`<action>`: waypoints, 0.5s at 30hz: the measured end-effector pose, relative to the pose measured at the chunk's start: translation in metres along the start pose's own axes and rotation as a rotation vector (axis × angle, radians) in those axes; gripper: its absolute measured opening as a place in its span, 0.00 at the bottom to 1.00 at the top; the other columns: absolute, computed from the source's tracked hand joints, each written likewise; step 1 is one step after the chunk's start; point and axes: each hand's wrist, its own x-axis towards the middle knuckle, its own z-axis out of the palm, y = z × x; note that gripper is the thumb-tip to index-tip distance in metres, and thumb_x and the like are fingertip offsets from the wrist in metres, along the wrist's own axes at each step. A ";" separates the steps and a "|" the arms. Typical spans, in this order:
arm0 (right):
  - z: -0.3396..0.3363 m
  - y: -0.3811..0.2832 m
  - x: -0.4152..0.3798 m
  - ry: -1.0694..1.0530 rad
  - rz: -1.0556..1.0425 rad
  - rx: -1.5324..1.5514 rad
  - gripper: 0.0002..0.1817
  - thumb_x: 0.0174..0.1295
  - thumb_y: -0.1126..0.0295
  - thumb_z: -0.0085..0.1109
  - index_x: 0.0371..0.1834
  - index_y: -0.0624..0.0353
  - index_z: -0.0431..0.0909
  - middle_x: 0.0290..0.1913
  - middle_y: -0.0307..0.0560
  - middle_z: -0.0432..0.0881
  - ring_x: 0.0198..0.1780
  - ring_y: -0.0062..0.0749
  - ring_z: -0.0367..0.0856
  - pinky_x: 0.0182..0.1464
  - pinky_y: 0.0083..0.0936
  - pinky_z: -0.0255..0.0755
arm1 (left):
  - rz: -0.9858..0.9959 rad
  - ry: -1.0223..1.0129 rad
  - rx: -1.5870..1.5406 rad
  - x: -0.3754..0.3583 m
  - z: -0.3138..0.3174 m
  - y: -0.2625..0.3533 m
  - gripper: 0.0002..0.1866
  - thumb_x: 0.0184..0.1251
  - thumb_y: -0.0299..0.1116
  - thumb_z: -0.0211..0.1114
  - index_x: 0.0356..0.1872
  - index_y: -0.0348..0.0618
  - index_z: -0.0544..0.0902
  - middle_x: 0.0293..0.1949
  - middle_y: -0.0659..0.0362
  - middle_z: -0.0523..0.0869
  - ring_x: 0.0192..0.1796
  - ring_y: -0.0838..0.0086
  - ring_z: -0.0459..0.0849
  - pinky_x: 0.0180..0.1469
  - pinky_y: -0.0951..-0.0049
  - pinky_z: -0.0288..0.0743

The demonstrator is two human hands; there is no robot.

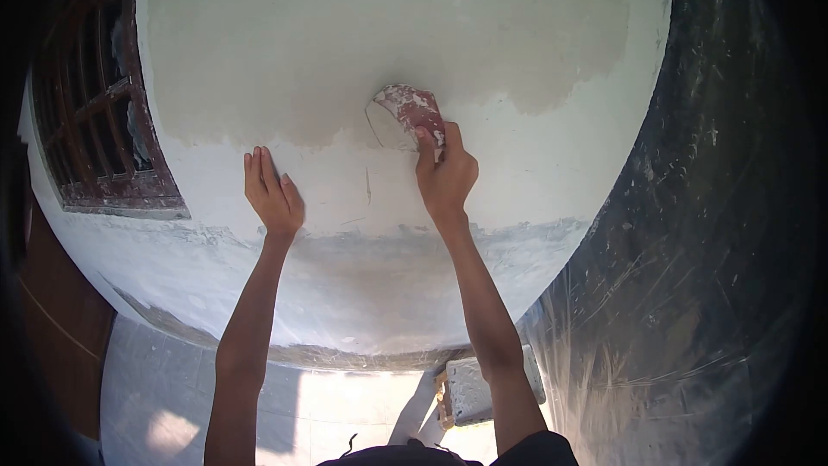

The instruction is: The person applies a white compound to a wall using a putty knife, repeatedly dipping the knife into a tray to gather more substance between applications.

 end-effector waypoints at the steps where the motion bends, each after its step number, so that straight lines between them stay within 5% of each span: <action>1: -0.010 0.005 0.009 0.148 -0.028 0.032 0.11 0.67 0.63 0.62 0.36 0.60 0.77 0.15 0.42 0.75 0.12 0.23 0.63 0.18 0.24 0.56 | -0.012 -0.008 0.015 0.001 0.001 0.000 0.25 0.72 0.32 0.46 0.67 0.30 0.70 0.67 0.46 0.71 0.72 0.49 0.64 0.69 0.55 0.59; 5: -0.043 0.015 0.015 0.474 0.185 0.043 0.14 0.69 0.63 0.60 0.34 0.64 0.75 0.18 0.39 0.76 0.18 0.15 0.62 0.22 0.19 0.58 | -0.019 0.001 0.006 0.002 -0.001 0.004 0.25 0.72 0.32 0.46 0.67 0.30 0.70 0.68 0.47 0.71 0.72 0.49 0.65 0.69 0.55 0.59; 7: -0.037 0.005 0.010 0.524 0.173 0.295 0.13 0.69 0.63 0.61 0.35 0.64 0.75 0.19 0.39 0.76 0.18 0.14 0.61 0.22 0.18 0.57 | -0.024 -0.003 0.015 0.002 -0.001 0.004 0.25 0.72 0.32 0.47 0.67 0.31 0.70 0.67 0.47 0.71 0.72 0.50 0.64 0.69 0.55 0.59; 11: -0.002 -0.029 -0.016 -0.018 0.088 0.291 0.11 0.68 0.64 0.62 0.37 0.61 0.76 0.17 0.39 0.74 0.16 0.16 0.62 0.20 0.21 0.55 | -0.029 -0.018 0.017 0.002 -0.002 0.003 0.25 0.72 0.32 0.47 0.67 0.31 0.70 0.68 0.48 0.71 0.73 0.51 0.64 0.69 0.56 0.59; 15: 0.010 -0.017 -0.008 -0.084 -0.056 -0.067 0.11 0.67 0.63 0.61 0.37 0.60 0.76 0.13 0.44 0.71 0.12 0.30 0.64 0.19 0.25 0.58 | -0.025 -0.017 -0.010 0.000 -0.003 0.003 0.25 0.72 0.32 0.47 0.67 0.32 0.70 0.68 0.48 0.71 0.73 0.52 0.64 0.69 0.56 0.59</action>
